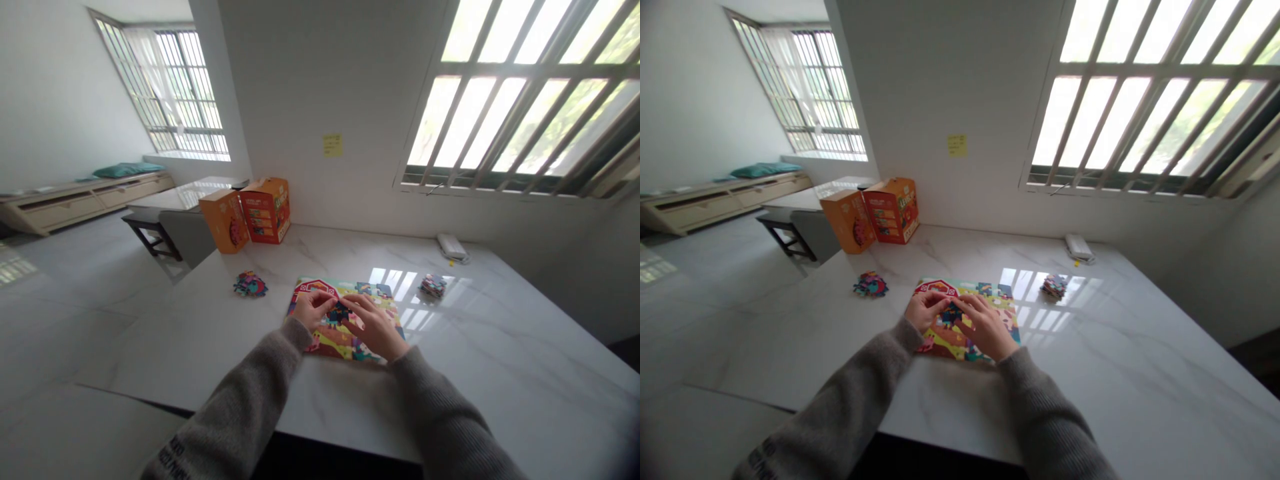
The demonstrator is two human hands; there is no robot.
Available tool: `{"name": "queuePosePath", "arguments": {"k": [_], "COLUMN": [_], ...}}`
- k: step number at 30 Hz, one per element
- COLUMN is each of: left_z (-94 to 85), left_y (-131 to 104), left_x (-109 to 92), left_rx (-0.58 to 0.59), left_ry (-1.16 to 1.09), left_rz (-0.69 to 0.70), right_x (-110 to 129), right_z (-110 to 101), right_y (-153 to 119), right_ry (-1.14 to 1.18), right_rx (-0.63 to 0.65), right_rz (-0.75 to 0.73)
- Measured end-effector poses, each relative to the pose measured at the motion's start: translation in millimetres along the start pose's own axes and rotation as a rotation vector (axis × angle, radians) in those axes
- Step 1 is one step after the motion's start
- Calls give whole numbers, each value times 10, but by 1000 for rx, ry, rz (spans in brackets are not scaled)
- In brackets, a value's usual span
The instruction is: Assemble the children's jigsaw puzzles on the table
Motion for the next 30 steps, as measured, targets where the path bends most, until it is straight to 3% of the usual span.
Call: {"name": "queuePosePath", "arguments": {"k": [4, 8, 11, 14, 19, 24, 27, 30], "left_z": [-26, -107, -73, 0, 95, 242, 367, 510], "left_y": [3, -9, 0, 6, -58, -49, 192, 587], "left_x": [-26, -88, -76, -35, -75, -255, -365, -375], "left_rx": [-40, -139, -94, -17, 63, 216, 327, 418], "left_ry": [-23, 1, 45, 41, 117, 404, 606, 811], "left_rz": [-5, 26, 10, -33, -57, -19, 48, 131], "right_x": [-100, -792, -1384, -1689, -1683, -1618, -1609, -1622], "right_z": [-95, -336, -440, -397, -312, -316, -309, -287], "right_y": [-3, -142, -283, -328, -274, -285, -305, -332], "right_ry": [-50, -129, -207, -191, -163, -159, -148, -137], "right_rx": [1, -39, -16, 53, 123, 145, 134, 122], "right_rz": [-17, 157, 311, 343, 270, 278, 287, 305]}}
Point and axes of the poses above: each hand's wrist, its own y-axis towards the middle knuckle, its own z-axis out of the palm, x = y × z, the point moved 7 cm from there along y, towards the middle knuckle, and after that the axes turned 6 degrees about x, right-handed, at the moved point
